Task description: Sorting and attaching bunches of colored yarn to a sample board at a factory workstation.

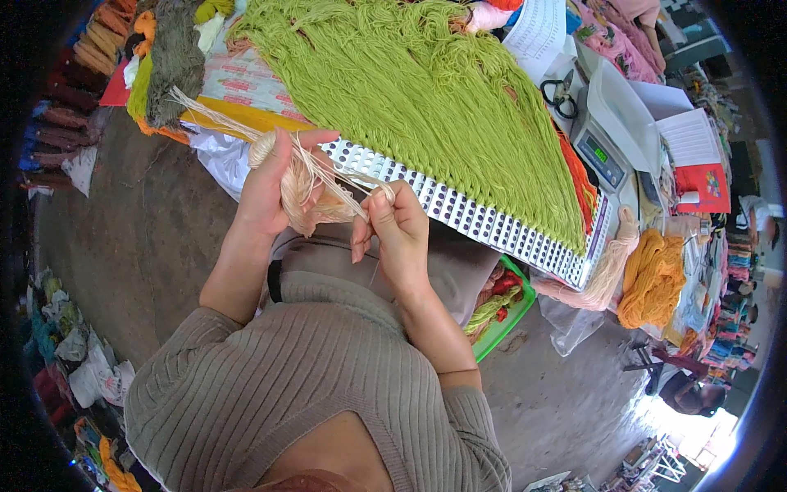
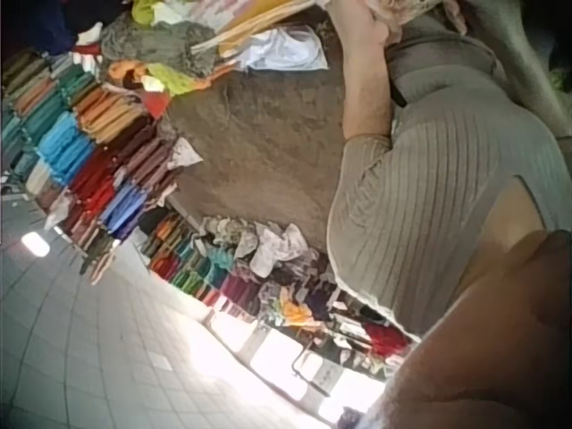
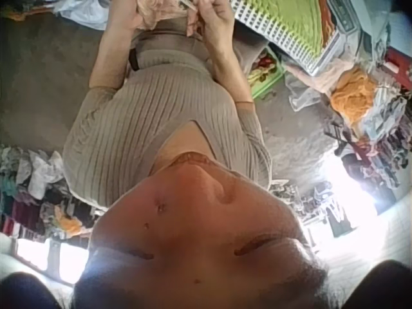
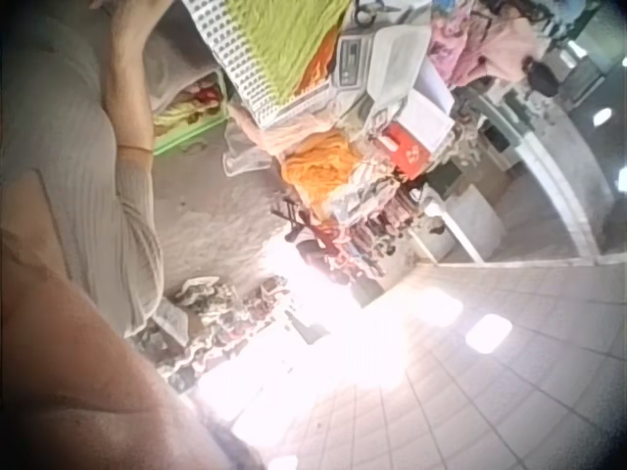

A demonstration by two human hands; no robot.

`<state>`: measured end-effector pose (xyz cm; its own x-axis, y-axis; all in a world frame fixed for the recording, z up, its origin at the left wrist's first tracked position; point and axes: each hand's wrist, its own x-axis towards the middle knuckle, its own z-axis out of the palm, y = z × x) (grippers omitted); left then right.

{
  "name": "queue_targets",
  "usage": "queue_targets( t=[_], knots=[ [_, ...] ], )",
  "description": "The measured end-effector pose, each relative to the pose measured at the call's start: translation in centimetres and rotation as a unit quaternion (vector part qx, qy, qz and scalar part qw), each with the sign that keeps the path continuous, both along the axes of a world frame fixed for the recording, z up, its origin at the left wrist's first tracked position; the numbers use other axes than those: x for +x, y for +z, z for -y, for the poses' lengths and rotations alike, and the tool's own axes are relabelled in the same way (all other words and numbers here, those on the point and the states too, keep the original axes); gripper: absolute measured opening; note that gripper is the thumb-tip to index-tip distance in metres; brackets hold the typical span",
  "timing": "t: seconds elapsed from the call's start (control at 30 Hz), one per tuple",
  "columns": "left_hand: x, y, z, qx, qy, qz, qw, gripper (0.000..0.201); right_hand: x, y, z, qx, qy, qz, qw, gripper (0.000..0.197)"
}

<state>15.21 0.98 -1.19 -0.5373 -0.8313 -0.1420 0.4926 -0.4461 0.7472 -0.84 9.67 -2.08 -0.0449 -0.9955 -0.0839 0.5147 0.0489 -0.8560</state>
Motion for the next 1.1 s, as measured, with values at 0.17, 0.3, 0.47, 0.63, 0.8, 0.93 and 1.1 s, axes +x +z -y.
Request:
queue_targets(
  t=[0.17,0.3,0.47,0.63,0.8,0.93,1.1],
  knots=[
    [-0.18,-0.17,-0.03,0.003,0.011,0.010,1.000,0.059,-0.05,-0.01,0.01,0.009,-0.004,-0.007,1.000,0.023],
    [-0.18,0.13,-0.03,0.001,-0.002,0.001,1.000,0.059,-0.14,-0.11,0.04,0.007,-0.002,0.000,1.000,0.023],
    [-0.19,-0.25,0.10,-0.009,0.003,-0.014,1.000,0.058,-0.02,-0.06,0.05,0.001,0.000,-0.017,1.000,0.023],
    [-0.19,-0.22,0.10,-0.021,0.004,-0.023,0.999,0.058,0.03,0.13,0.02,0.002,0.002,-0.016,1.000,0.023],
    [-0.05,-0.66,0.18,-0.009,0.000,-0.043,0.999,0.058,0.10,0.09,0.00,0.000,0.003,-0.021,1.000,0.023],
    [-0.04,-0.68,0.20,-0.006,0.005,-0.046,0.999,0.058,0.11,0.11,0.02,-0.003,0.003,-0.020,1.000,0.024],
    [-0.07,0.14,0.14,0.011,0.004,-0.029,1.000,0.059,0.14,0.57,0.00,0.013,0.005,-0.007,1.000,0.026]
  ],
)
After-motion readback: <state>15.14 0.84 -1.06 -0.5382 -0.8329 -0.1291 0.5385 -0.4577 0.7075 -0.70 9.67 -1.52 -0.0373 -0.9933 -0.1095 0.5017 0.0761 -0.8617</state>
